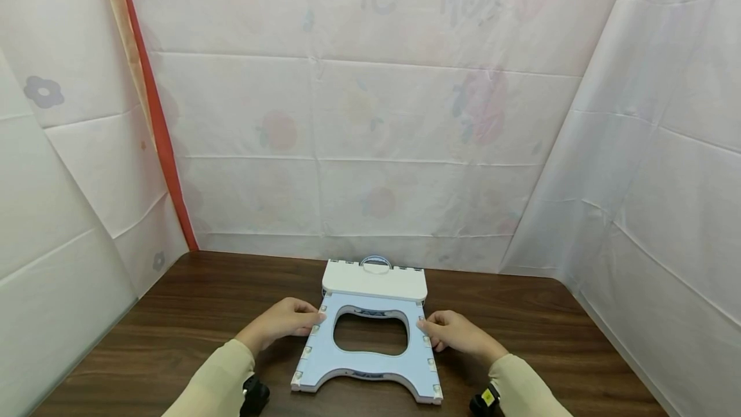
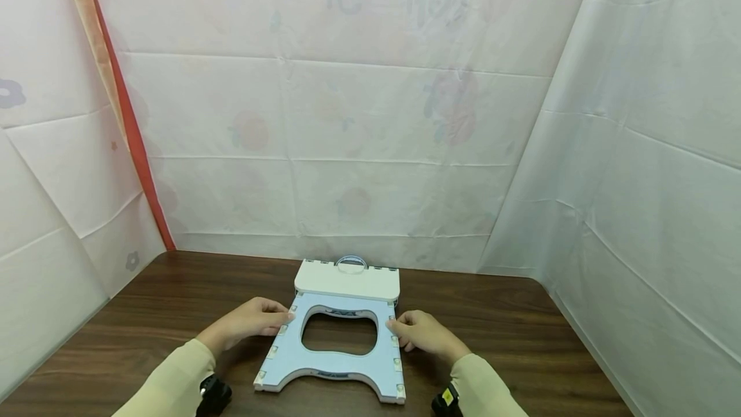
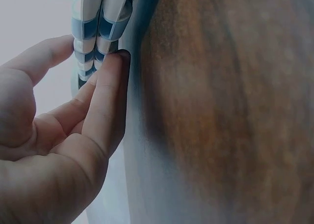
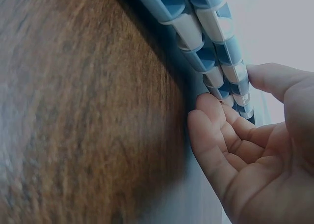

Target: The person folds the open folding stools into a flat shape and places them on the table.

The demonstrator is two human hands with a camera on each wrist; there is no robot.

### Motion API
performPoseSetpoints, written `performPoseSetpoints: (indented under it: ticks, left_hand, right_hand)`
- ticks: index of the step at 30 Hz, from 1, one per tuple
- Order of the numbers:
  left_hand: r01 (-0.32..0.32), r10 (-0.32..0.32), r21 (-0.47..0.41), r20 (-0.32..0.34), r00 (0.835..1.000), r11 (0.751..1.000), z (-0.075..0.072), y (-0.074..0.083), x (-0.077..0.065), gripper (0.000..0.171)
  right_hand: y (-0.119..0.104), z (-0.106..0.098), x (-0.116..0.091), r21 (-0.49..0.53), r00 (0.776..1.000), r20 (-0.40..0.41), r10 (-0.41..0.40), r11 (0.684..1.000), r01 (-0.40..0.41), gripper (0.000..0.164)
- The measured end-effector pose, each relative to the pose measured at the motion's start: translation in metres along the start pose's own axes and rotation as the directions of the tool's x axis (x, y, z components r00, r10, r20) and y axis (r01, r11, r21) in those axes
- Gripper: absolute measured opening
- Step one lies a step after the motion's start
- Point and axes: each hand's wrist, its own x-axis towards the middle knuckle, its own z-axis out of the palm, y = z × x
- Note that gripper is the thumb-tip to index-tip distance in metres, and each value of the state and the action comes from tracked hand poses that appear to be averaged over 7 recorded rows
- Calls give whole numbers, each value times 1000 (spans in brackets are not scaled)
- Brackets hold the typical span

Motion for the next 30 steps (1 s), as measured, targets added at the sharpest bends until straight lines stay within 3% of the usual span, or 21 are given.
performPoseSetpoints:
  ticks: [30]
  left_hand:
    - [3, -4, 32, 50, 999, 999, -2, 1, 1, 39]
  right_hand:
    - [3, -2, 2, -53, 1000, 21, -13, 999, 14, 41]
